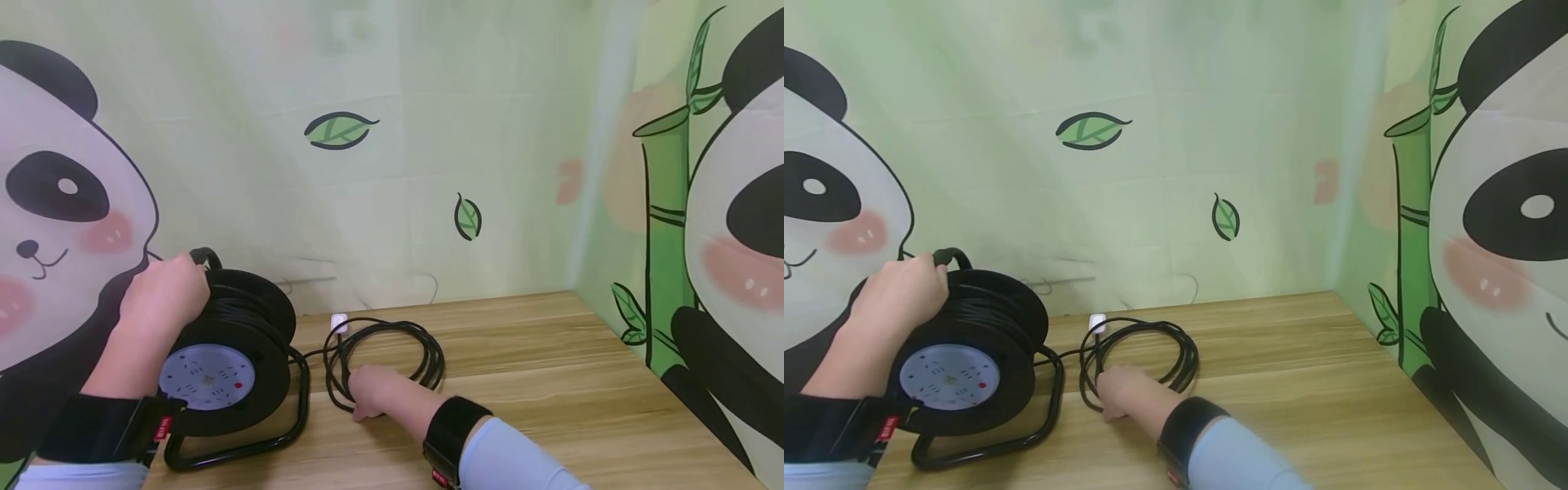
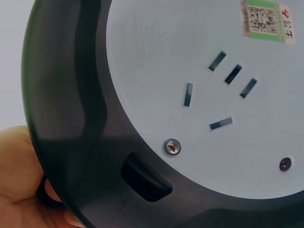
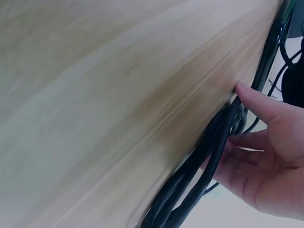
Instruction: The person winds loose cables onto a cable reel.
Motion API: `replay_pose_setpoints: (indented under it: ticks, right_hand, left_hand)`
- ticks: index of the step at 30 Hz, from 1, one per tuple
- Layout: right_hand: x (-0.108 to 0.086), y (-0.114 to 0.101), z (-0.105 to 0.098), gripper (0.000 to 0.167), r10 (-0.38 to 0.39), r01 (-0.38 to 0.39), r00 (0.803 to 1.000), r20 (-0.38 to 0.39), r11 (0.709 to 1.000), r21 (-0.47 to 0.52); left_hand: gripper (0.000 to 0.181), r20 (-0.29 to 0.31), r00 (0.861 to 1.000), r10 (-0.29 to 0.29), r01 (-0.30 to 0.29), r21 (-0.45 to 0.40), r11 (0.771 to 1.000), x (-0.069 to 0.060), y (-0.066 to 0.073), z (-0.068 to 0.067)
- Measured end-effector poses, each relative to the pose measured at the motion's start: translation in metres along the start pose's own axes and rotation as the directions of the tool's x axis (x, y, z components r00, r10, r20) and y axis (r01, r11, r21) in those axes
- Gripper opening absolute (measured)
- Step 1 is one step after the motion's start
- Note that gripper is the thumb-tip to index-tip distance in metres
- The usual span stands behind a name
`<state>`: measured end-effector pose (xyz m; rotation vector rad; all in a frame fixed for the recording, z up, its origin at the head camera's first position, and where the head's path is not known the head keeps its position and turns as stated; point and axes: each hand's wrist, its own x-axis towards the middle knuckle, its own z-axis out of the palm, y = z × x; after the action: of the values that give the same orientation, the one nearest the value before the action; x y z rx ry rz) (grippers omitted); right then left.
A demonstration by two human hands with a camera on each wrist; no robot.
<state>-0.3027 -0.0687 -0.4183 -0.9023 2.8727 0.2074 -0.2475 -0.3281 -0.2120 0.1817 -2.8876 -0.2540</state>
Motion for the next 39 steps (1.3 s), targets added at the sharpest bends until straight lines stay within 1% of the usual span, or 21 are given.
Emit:
replay_pose_setpoints:
  ticks: [3,5,8,12,13,18,21,25,28,33,39]
  right_hand:
    - [-0.003,0.005,-0.002,0.033,-0.014,0.014,1.0,-0.006,1.0,-0.014]
    - [-0.005,0.009,-0.002,0.031,-0.013,0.013,1.0,-0.014,1.0,-0.005]
    - [-0.008,0.015,-0.002,0.032,-0.009,0.009,1.0,-0.026,1.0,-0.009]
    - [-0.012,0.027,0.0,0.037,-0.019,0.019,0.999,-0.036,1.0,-0.005]
    - [-0.013,0.03,0.0,0.036,-0.023,0.023,0.999,-0.037,1.0,-0.001]
    - [-0.018,0.049,0.003,0.026,-0.032,0.033,0.999,-0.012,0.999,0.034]
    - [-0.023,0.06,0.005,0.024,-0.036,0.036,0.999,0.006,0.998,0.044]
    - [-0.031,0.076,0.008,0.025,-0.037,0.036,0.999,0.024,0.997,0.066]
    - [-0.037,0.091,0.009,0.023,-0.026,0.022,0.999,0.038,0.995,0.098]
    - [-0.049,0.119,0.01,0.021,-0.001,-0.007,0.999,0.054,0.99,0.14]
    - [-0.063,0.152,0.016,0.023,0.015,-0.025,0.998,0.059,0.984,0.174]
  left_hand:
    - [0.04,-0.004,1.0,0.0,0.0,0.001,1.0,0.001,0.0,0.0]
    - [0.04,-0.006,1.0,0.0,0.0,0.001,1.0,0.001,0.0,0.001]
    - [0.04,-0.003,1.0,0.002,-0.002,0.001,1.0,0.001,-0.001,0.001]
    - [0.04,0.002,1.0,0.002,-0.002,-0.001,1.0,0.001,-0.002,0.001]
    - [0.04,0.003,1.0,-0.001,0.001,-0.003,1.0,0.001,-0.002,0.001]
    - [0.039,0.001,1.0,-0.005,0.005,-0.005,1.0,0.001,-0.002,0.001]
    - [0.039,-0.004,1.0,0.003,-0.003,-0.001,1.0,0.001,-0.002,0.002]
    - [0.038,-0.006,1.0,0.009,-0.009,0.003,1.0,0.001,-0.001,0.001]
    - [0.038,-0.004,1.0,0.009,-0.009,0.004,1.0,0.001,-0.002,0.002]
    - [0.037,-0.002,1.0,0.009,-0.009,-0.002,1.0,0.001,-0.002,0.001]
    - [0.037,0.001,1.0,0.005,-0.005,-0.002,1.0,0.003,-0.001,0.001]
